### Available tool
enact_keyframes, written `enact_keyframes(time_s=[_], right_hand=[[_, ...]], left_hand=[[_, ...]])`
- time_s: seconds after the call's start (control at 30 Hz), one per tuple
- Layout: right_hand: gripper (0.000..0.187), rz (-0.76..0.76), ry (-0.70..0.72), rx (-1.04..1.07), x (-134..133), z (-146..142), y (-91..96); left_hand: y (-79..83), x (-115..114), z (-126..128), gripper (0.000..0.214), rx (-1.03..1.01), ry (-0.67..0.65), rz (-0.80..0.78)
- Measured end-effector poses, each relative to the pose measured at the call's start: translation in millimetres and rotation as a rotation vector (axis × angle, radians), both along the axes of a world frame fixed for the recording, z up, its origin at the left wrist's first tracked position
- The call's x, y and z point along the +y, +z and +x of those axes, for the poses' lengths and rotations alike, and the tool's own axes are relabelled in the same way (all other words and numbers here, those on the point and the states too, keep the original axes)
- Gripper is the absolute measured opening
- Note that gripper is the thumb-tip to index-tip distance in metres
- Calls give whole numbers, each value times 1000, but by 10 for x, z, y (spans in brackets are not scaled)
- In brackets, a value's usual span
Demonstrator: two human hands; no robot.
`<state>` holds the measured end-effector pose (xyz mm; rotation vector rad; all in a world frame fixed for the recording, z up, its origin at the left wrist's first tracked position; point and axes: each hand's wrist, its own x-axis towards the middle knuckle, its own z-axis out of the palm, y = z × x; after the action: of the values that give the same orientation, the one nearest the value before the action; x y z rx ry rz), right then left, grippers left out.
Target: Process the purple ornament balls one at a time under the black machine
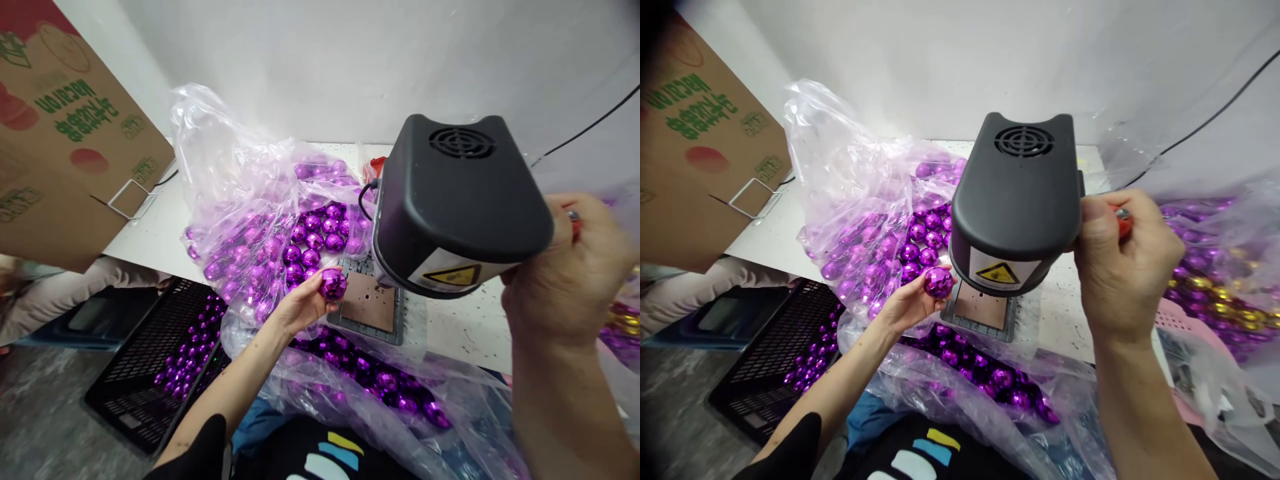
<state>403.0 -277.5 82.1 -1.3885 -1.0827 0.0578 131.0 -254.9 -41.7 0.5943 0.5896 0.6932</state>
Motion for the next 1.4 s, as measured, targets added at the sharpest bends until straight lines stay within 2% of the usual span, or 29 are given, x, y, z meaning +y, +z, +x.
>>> enact_keyframes(time_s=[0.07, 0.13, 0.23, 0.43, 0.57, 0.77, 0.97, 1.13, 1.4], right_hand=[[42, -22, 21, 32, -9, -9, 22], [43, -35, 36, 52, -17, -16, 40], [45, -23, 75, 74, -17, -23, 50], [43, 12, 83, 52, 5, -19, 26], [44, 10, 67, 30, -6, -16, 26], [44, 3, 72, 13, -17, -27, 39], [44, 9, 47, 13, -13, -23, 32], [43, 2, 39, 8, -22, -34, 30], [41, 15, 10, -29, -42, -47, 51]], left_hand=[[-85, -76, 67, 55, 83, 28, 12], [-139, -123, 138, 54, 230, 65, 99], [-187, -163, 239, 54, 453, 109, 318], [-324, -153, 423, 56, 792, 93, 746], [-388, -126, 518, 51, 890, 123, 884], [-314, -109, 616, 47, 1028, 75, 1144], [-387, -104, 811, 43, 1219, 120, 1162], [-482, -146, 883, 37, 1147, 46, 1143], [-444, -125, 847, 40, 1025, 17, 1135]])
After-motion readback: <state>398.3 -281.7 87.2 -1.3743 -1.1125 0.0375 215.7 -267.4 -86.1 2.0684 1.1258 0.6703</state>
